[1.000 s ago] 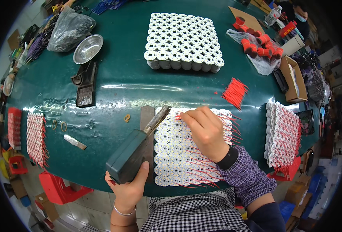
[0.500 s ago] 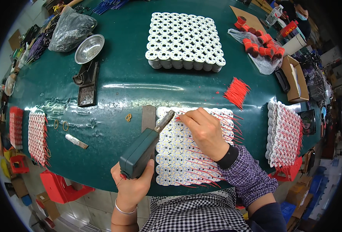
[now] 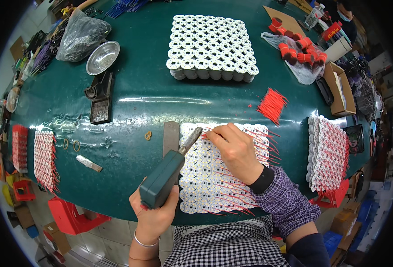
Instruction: The person assembles LED panels by connecting wiring and LED chips with a soldering iron.
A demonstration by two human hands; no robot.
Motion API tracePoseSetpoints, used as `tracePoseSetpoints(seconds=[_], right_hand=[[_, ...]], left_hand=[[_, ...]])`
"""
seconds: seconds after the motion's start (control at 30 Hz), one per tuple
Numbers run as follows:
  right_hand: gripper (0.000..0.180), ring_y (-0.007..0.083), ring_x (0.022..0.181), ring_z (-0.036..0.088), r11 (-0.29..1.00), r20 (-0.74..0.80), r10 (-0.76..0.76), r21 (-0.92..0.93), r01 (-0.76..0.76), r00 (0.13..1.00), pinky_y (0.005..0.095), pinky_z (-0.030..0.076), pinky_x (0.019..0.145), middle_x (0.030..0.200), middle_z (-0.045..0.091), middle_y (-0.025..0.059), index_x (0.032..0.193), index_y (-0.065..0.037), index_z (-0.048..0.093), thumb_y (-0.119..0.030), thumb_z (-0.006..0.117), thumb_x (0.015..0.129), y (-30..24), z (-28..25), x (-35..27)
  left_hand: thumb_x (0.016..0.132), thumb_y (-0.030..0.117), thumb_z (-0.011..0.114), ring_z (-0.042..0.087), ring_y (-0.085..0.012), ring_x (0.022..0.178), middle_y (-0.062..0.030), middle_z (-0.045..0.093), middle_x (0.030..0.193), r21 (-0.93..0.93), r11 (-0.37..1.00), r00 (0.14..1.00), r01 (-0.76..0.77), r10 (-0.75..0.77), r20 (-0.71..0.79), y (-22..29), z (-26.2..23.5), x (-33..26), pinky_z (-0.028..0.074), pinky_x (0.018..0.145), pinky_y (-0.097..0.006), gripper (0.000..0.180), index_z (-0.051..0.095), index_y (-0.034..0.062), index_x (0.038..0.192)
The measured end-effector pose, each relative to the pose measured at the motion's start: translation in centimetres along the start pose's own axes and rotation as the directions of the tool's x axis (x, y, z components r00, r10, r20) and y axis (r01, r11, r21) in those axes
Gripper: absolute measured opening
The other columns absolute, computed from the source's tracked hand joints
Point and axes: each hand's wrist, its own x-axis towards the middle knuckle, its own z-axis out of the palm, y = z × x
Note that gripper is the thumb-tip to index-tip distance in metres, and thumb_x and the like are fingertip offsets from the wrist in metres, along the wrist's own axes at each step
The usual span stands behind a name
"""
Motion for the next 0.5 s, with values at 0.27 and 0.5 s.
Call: tracePoseSetpoints(seconds=[0.27, 0.5], right_hand=[[0.02, 0.0228, 0.08, 0.061, 1.0, -0.016, 0.015, -0.008, -0.015, 1.0, 0.0343, 0.051, 0.066, 0.09, 0.06, 0.0075, 0.095, -0.001, 0.066, -0.001, 0.067, 0.075, 0.0, -0.3, -0.1], [0.023, 0.0228, 0.078, 0.062, 1.0, -0.157, -0.015, 0.017, 0.018, 0.987, 0.0348, 0.05, 0.068, 0.089, 0.064, 0.0068, 0.098, -0.001, 0.068, -0.003, 0.067, 0.075, -0.7, -2.0, -0.1]], left_hand=[[0.078, -0.008, 0.07, 0.056, -0.0137, 0.054, -0.0168, 0.067, 0.101, -0.378, 0.906, 0.958, 0.192, -0.256, -0.127, 2.0, -0.6, -1.0, 0.045, 0.046, -0.024, 0.046, 0.057, -0.0053, 0.122], [0.083, -0.005, 0.068, 0.056, -0.0143, 0.053, -0.0196, 0.066, 0.11, -0.422, 0.885, 0.969, 0.199, -0.242, -0.051, 1.2, -1.7, -2.1, 0.044, 0.043, -0.025, 0.049, 0.054, -0.0061, 0.13]])
